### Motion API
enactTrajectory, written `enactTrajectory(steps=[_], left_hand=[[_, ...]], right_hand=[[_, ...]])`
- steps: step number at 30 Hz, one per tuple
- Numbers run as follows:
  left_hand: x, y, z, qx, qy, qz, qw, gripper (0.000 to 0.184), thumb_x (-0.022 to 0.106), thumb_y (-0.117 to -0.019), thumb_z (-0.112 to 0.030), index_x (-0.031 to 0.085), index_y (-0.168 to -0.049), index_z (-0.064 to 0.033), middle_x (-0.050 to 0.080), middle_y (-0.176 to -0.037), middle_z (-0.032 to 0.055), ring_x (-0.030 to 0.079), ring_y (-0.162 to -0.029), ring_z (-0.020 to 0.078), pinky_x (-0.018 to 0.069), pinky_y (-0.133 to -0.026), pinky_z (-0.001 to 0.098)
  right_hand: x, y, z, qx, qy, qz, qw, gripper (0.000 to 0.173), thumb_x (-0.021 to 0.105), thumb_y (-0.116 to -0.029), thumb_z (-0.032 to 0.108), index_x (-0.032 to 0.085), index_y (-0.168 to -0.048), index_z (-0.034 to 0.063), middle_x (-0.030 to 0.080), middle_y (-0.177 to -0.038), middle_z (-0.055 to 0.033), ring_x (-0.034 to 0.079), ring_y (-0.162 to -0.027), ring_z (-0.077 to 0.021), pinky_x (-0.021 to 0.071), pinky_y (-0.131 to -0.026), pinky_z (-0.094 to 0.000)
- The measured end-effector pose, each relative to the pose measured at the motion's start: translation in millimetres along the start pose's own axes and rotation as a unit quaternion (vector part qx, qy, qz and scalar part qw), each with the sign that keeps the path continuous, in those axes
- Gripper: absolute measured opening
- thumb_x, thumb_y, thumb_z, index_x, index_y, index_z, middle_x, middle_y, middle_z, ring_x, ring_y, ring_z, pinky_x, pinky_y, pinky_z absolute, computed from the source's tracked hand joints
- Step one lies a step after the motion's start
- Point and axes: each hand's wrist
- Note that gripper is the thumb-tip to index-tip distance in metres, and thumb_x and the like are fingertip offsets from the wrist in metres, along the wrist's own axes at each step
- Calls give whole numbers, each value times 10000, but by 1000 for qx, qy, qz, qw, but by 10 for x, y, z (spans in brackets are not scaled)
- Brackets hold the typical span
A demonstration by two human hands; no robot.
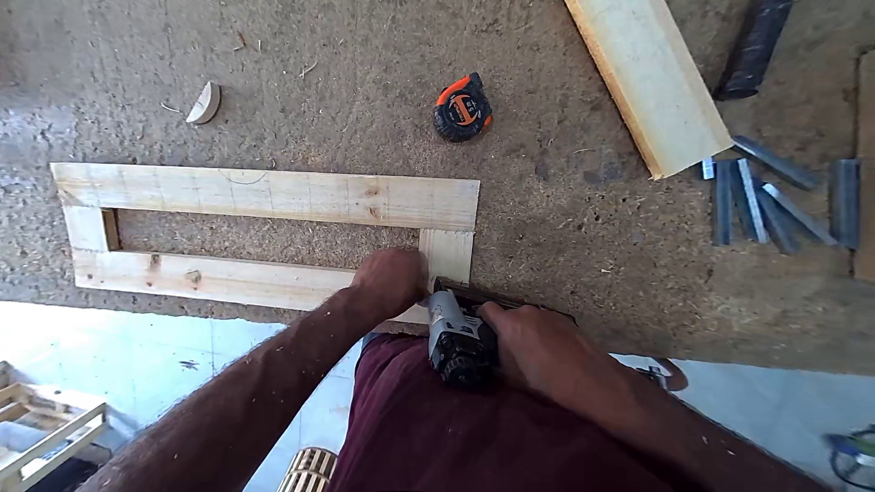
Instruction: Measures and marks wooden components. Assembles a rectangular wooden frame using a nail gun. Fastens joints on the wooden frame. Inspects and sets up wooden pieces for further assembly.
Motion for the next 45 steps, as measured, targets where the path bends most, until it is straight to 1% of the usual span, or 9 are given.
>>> enactTrajectory(steps=[17,21,25,28,33,36,38,41,45], left_hand=[[-9,-28,11,-10,5,-6,1000,483,777,-844,-557,697,-1016,-112,715,-917,91,706,-908,302,572,-795,559],[26,47,67,11,19,-36,999,502,757,-844,-583,698,-1064,-135,722,-947,90,708,-922,309,571,-797,587],[-123,296,751,73,19,-276,958,550,784,-875,-483,680,-1272,-116,682,-1248,133,634,-1197,336,521,-1003,576],[-457,242,1725,17,-53,-365,929,962,925,-715,-404,476,-1529,-156,418,-1592,170,376,-1468,421,337,-1152,670],[-751,257,2353,14,-217,-330,919,890,876,-690,-518,567,-1438,-147,636,-1304,133,591,-1222,343,409,-1105,578],[-1002,865,2270,46,-203,-341,917,723,912,-667,-489,675,-1254,-140,671,-1166,108,641,-1111,332,549,-909,556],[-1045,1459,2303,118,-213,-401,883,466,899,-731,-435,719,-1013,-110,694,-978,105,702,-918,339,593,-700,564],[-662,1981,2455,249,-274,-457,809,172,668,-882,-234,656,-879,-62,639,-792,151,682,-719,376,555,-543,516],[258,1612,2842,242,-253,-499,793,101,608,-906,-132,663,-922,-48,659,-859,180,686,-803,397,581,-655,527]], right_hand=[[178,132,-252,28,-16,-49,998,465,689,-866,433,604,-1175,95,692,-955,-162,706,-935,-373,562,-761,-559],[295,235,-308,7,-53,-98,994,667,727,-838,467,529,-1420,208,711,-948,-172,709,-894,-404,555,-740,-613],[572,613,-576,11,-139,-201,970,667,770,-782,528,618,-1364,239,741,-935,-142,722,-864,-381,554,-727,-653],[870,831,-665,74,-214,-276,934,607,747,-811,586,672,-1257,181,739,-879,-130,728,-842,-347,559,-723,-631],[1247,943,-397,148,-314,-339,875,629,762,-845,551,671,-1246,75,744,-938,-171,728,-897,-345,557,-798,-623],[1379,1052,-144,150,-370,-369,839,601,775,-856,508,687,-1193,17,732,-918,-195,716,-817,-347,555,-775,-617],[1451,1131,-14,149,-379,-395,824,578,777,-867,483,686,-1158,-9,723,-898,-202,708,-775,-342,558,-753,-608],[1437,1258,132,130,-361,-418,823,565,775,-876,469,681,-1140,-22,720,-891,-208,707,-774,-341,560,-753,-603],[1159,1227,237,57,-285,-438,851,513,783,-880,443,692,-1148,15,742,-909,-172,731,-834,-306,581,-772,-573]])
Point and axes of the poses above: each hand's wrist, its own y-axis away from the middle knuckle, its own x-axis out of the palm, z = x × y
